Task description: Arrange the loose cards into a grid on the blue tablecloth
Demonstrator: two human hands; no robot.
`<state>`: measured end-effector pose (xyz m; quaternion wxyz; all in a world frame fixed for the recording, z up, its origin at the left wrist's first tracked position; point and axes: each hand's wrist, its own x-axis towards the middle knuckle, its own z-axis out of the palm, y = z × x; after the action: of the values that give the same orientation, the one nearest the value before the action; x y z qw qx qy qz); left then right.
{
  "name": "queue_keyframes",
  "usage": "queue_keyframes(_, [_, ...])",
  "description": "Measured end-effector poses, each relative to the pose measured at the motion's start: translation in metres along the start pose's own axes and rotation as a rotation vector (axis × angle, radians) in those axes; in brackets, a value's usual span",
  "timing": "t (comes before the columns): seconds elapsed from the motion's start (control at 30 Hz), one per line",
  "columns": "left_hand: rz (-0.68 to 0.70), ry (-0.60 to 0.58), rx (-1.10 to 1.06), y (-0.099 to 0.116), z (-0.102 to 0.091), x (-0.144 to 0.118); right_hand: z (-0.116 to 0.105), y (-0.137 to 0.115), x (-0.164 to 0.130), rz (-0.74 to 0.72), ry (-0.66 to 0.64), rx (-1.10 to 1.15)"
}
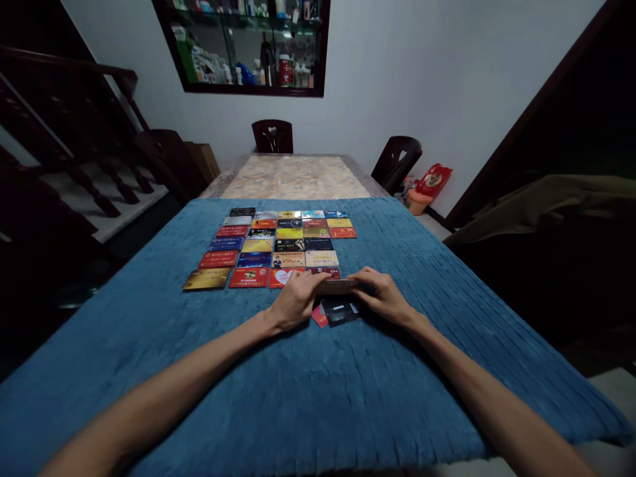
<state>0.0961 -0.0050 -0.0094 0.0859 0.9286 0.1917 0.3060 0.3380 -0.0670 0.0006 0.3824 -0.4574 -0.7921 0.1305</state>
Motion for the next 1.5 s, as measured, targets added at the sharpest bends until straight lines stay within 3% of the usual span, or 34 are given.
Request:
queue_keyframes(0.47, [0.041, 0.088, 0.043, 0.003, -0.003, 0.002, 0.0, -0.005, 0.001, 0.011, 0.086, 0.021])
queue_keyframes(0.87, [0.074, 0.303, 0.007, 0.014, -0.022, 0.017, -0.001, -0.014, 0.004, -0.055, 0.106, -0.025])
queue_keyframes(1.07, [0.16, 0.263, 0.091, 0.02, -0.031, 0.036, -0.002, -0.033, 0.009, -0.12, 0.146, -0.045])
queue_keyframes(1.23, [0.238, 0.14, 0.122, 0.034, -0.028, 0.049, -0.003, -0.034, 0.007, -0.104, 0.2, -0.055])
queue_keyframes(1.3, [0.204, 0.118, 0.09, 0.038, -0.028, 0.051, -0.004, -0.033, 0.005, -0.066, 0.223, -0.049])
queue_keyframes(1.5, [0.036, 0.213, -0.14, 0.039, -0.025, 0.034, -0.008, -0.033, 0.004, 0.096, 0.396, 0.094])
